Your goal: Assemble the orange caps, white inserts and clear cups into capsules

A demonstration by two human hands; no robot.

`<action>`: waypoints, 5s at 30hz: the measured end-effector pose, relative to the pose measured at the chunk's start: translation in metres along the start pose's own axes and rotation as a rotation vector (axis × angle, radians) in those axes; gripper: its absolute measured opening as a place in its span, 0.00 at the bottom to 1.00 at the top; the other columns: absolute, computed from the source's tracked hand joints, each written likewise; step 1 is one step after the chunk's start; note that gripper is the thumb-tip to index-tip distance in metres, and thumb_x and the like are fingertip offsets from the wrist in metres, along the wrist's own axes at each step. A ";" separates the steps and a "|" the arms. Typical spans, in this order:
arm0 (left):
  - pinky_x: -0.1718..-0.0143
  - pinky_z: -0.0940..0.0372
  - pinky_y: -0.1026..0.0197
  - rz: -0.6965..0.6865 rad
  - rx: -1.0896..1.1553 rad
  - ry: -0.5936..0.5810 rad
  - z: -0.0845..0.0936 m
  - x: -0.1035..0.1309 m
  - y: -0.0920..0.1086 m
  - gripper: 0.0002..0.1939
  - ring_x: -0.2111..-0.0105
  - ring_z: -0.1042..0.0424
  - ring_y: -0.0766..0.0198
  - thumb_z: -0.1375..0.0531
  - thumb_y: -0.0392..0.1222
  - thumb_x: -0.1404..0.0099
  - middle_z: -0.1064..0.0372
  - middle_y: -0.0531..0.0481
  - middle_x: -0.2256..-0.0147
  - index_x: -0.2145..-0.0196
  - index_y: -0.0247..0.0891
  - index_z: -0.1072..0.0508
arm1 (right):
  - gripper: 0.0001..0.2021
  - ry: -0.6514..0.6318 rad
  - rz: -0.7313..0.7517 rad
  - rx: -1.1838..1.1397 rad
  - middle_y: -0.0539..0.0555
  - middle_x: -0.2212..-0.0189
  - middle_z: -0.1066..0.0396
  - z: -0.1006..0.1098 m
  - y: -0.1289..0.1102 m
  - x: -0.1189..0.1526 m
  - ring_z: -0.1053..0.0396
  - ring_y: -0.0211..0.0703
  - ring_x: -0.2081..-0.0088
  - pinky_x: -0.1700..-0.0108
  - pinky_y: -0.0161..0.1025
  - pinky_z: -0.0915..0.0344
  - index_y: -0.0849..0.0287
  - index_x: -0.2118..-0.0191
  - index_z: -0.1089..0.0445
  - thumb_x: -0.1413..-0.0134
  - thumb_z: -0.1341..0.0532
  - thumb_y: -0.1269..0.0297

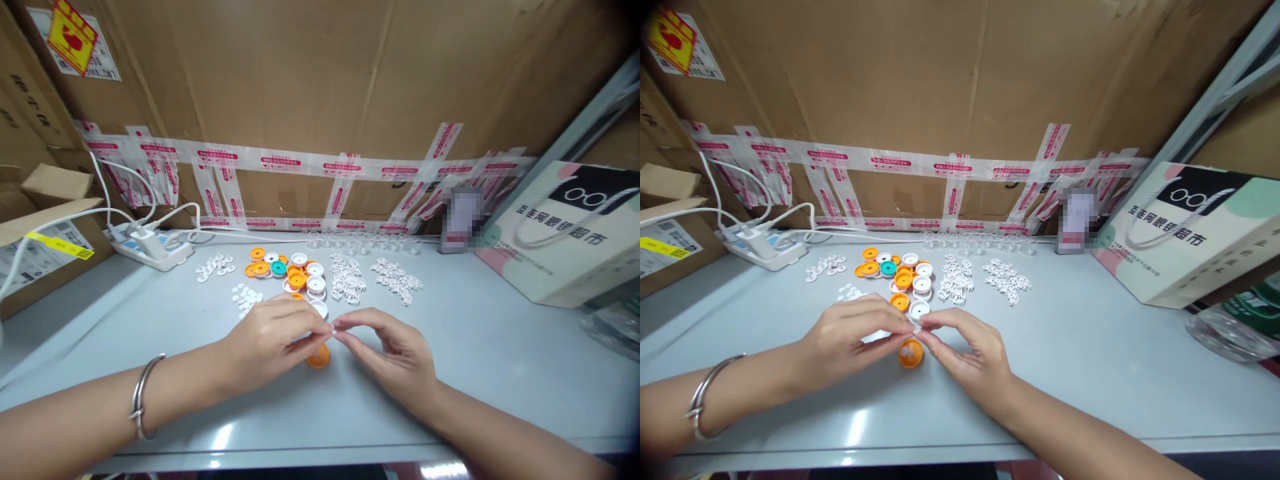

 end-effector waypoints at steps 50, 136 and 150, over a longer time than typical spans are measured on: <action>0.63 0.47 0.56 -0.022 -0.157 -0.486 -0.016 0.041 -0.021 0.18 0.64 0.35 0.61 0.47 0.33 0.37 0.31 0.47 0.63 0.49 0.42 0.35 | 0.09 -0.503 0.334 0.330 0.54 0.71 0.30 -0.026 0.010 0.015 0.37 0.39 0.69 0.66 0.38 0.40 0.62 0.58 0.32 0.44 0.44 0.74; 0.64 0.35 0.60 0.651 0.484 -0.030 -0.006 0.028 -0.055 0.05 0.67 0.30 0.63 0.40 0.39 0.42 0.27 0.48 0.68 0.69 0.34 0.27 | 0.16 -0.263 -0.790 -0.606 0.53 0.65 0.28 -0.038 0.055 -0.005 0.30 0.40 0.63 0.53 0.44 0.35 0.59 0.64 0.32 0.58 0.34 0.54; 0.64 0.35 0.62 0.658 0.447 -0.147 -0.022 0.037 -0.073 0.04 0.68 0.29 0.64 0.39 0.37 0.43 0.26 0.50 0.70 0.70 0.34 0.25 | 0.24 -0.413 -0.379 -0.014 0.55 0.58 0.36 -0.044 0.045 0.007 0.34 0.43 0.55 0.51 0.46 0.37 0.57 0.55 0.45 0.57 0.34 0.64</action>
Point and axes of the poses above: each hand's wrist, its own x-axis away from the middle knuckle, its own z-axis out of the back of the hand, y = z × x, the point moved 6 cm from there along -x, towards the middle knuckle
